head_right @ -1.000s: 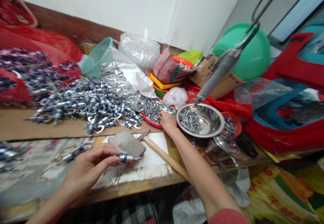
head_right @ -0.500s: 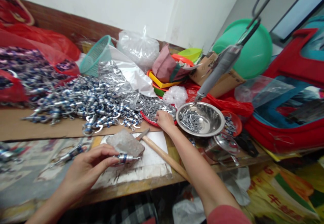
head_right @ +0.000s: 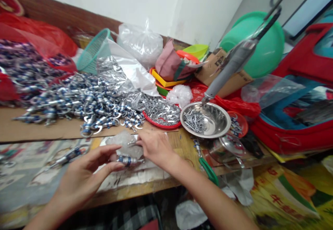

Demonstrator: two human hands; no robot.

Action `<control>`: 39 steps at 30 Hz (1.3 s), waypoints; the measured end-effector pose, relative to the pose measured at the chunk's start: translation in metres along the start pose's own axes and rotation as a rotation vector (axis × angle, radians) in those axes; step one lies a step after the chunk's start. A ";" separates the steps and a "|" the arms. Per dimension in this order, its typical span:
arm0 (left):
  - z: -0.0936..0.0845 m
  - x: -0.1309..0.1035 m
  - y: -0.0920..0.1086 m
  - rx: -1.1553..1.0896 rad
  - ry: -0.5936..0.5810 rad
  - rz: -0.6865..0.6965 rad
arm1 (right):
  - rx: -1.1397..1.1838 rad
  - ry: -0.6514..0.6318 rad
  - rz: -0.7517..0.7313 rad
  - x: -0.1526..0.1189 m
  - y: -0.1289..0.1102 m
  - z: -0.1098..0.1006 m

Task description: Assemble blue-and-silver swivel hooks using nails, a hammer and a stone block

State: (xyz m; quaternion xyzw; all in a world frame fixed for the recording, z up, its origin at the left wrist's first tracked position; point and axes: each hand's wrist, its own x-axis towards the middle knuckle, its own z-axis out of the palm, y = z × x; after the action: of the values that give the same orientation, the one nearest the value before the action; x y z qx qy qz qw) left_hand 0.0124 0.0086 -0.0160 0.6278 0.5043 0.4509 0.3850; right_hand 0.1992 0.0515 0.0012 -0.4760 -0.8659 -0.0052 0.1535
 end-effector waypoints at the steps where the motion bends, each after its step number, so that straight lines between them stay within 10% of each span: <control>1: 0.000 -0.001 -0.001 -0.040 -0.012 -0.027 | 0.000 0.007 -0.025 -0.002 -0.002 0.002; 11: 0.001 0.001 -0.002 -0.262 -0.059 -0.137 | -0.031 0.055 -0.063 -0.009 -0.012 -0.006; 20: -0.004 -0.007 0.001 0.157 0.034 0.351 | -0.197 -0.008 -0.283 -0.017 -0.042 -0.031; 26: -0.005 -0.010 0.001 0.185 0.000 0.430 | -0.209 0.001 -0.313 -0.021 -0.052 -0.038; 33: -0.011 -0.011 0.012 0.012 0.049 0.080 | 0.268 0.088 -0.162 -0.033 -0.045 -0.030; 39: -0.018 -0.008 0.016 -0.052 -0.045 -0.093 | 0.247 0.409 -0.399 -0.044 -0.039 -0.007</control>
State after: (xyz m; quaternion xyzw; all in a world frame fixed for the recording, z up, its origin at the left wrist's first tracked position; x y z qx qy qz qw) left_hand -0.0013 -0.0020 0.0028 0.6034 0.5122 0.4314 0.4329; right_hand 0.1909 -0.0069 0.0017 -0.2633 -0.8875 -0.0257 0.3772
